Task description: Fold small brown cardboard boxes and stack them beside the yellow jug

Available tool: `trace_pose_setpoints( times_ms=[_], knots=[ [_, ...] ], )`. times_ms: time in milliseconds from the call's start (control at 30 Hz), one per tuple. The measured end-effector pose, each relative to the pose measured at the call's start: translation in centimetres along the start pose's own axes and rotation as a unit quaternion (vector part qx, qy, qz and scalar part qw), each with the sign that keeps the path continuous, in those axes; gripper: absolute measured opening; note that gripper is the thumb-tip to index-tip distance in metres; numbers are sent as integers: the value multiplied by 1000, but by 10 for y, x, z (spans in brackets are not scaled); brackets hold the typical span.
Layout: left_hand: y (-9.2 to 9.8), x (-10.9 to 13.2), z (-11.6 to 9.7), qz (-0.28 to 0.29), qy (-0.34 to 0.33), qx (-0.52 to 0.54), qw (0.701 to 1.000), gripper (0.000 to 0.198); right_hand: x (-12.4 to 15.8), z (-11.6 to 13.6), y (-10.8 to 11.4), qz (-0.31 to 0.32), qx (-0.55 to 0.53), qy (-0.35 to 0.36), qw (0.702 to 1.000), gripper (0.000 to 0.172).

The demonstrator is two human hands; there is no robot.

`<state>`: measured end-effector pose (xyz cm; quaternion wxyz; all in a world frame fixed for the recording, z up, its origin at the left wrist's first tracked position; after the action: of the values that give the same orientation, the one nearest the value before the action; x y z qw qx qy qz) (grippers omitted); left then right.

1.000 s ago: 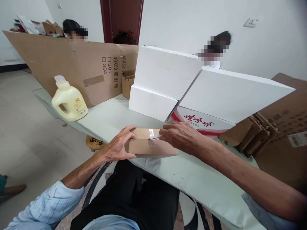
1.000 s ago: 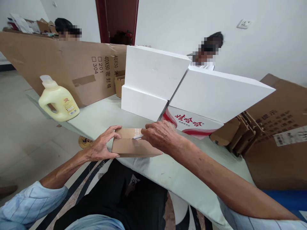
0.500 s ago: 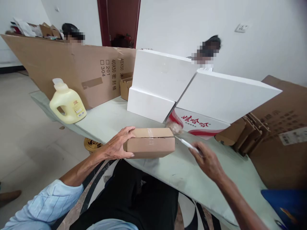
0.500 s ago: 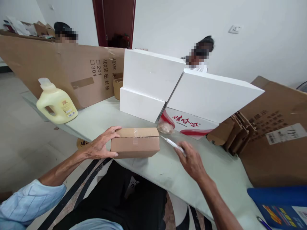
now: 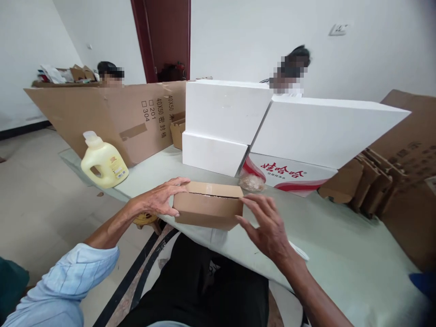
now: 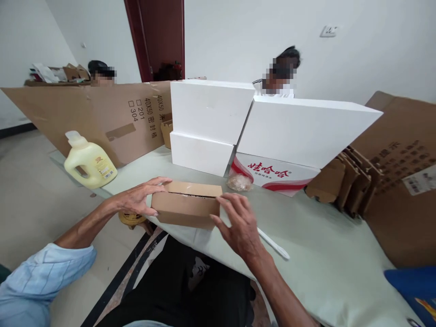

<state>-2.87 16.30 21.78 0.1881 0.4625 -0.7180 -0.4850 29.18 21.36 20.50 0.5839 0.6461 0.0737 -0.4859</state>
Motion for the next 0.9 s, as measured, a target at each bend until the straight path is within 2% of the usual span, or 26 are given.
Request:
trace_pose_setpoints(
  times_ms=[100, 267, 467, 700, 900],
  knots=[
    [2, -10, -6, -22, 12, -63, 998, 61, -25, 29, -20, 42, 18, 42, 998, 40],
    [-3, -39, -31, -67, 9, -110, 992, 25, -33, 26, -42, 74, 41, 45, 995, 36],
    [-11, -65, -35, -85, 19, -47, 995, 11, -33, 27, -41, 82, 42, 36, 995, 35],
    [-9, -69, -32, -148, 44, 52, 987, 16, -31, 24, -40, 101, 34, 17, 994, 36],
    [-11, -70, -29, -188, 65, 103, 975, 13, -32, 25, -39, 107, 40, 16, 993, 36]
  ],
)
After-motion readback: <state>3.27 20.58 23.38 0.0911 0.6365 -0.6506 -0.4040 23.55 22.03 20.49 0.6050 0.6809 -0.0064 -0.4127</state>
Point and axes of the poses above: each hand's wrist, its own x-axis away from the middle knuckle, its own y-axis out of the back of the hand, z = x × y, the point moved 5 cm from there along -x, towards the middle knuckle, and after that the axes turned 5 degrees about -y, right-handed, at the moved point
